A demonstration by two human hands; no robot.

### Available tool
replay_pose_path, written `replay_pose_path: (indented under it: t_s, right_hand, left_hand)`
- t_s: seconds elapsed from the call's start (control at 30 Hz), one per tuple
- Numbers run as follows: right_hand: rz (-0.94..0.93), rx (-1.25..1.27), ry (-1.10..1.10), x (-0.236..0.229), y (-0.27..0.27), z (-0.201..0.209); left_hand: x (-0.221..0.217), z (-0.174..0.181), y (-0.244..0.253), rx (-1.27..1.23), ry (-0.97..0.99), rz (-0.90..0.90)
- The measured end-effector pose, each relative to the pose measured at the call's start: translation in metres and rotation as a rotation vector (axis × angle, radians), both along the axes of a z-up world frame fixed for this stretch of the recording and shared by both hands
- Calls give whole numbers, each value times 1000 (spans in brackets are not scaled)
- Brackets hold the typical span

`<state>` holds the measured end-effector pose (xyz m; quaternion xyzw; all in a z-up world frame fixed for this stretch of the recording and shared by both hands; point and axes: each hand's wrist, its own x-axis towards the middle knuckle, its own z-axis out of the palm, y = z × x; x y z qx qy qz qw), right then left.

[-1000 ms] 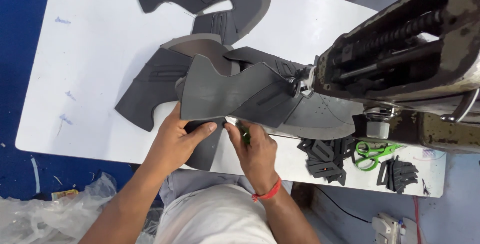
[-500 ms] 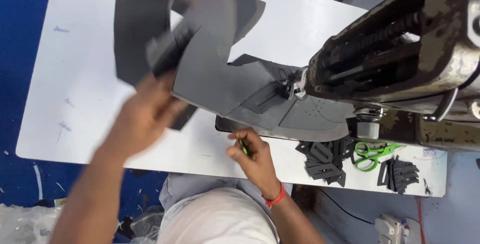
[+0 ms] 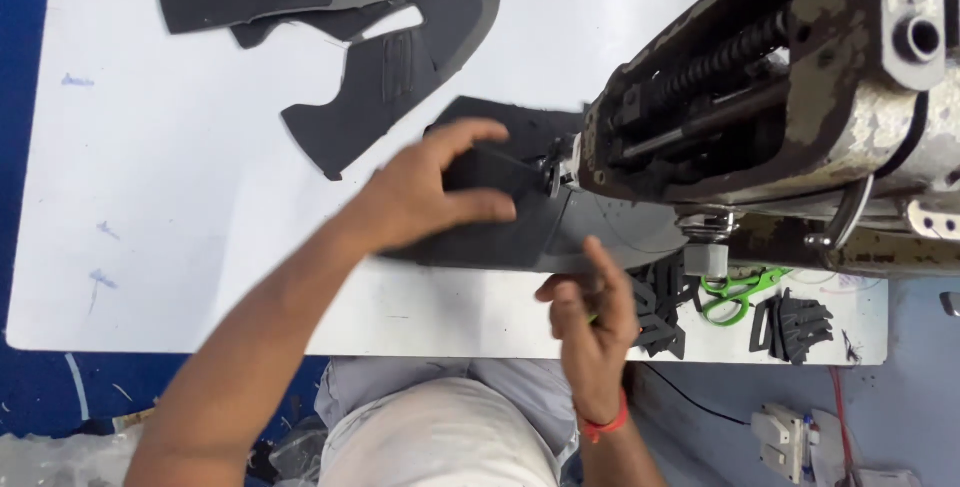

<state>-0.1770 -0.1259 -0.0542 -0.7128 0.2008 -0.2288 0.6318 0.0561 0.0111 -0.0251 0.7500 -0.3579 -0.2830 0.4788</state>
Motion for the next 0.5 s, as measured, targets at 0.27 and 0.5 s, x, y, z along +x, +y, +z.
replay_pose_path:
  t_s: [0.27,0.5]
  right_hand:
    - [-34,14,107,10,-22,13]
    - [-75,-35,133,12,-18,13]
  left_hand:
    - [-57,32,-3,85,45,120]
    - [-66,18,-8,-27,19,206]
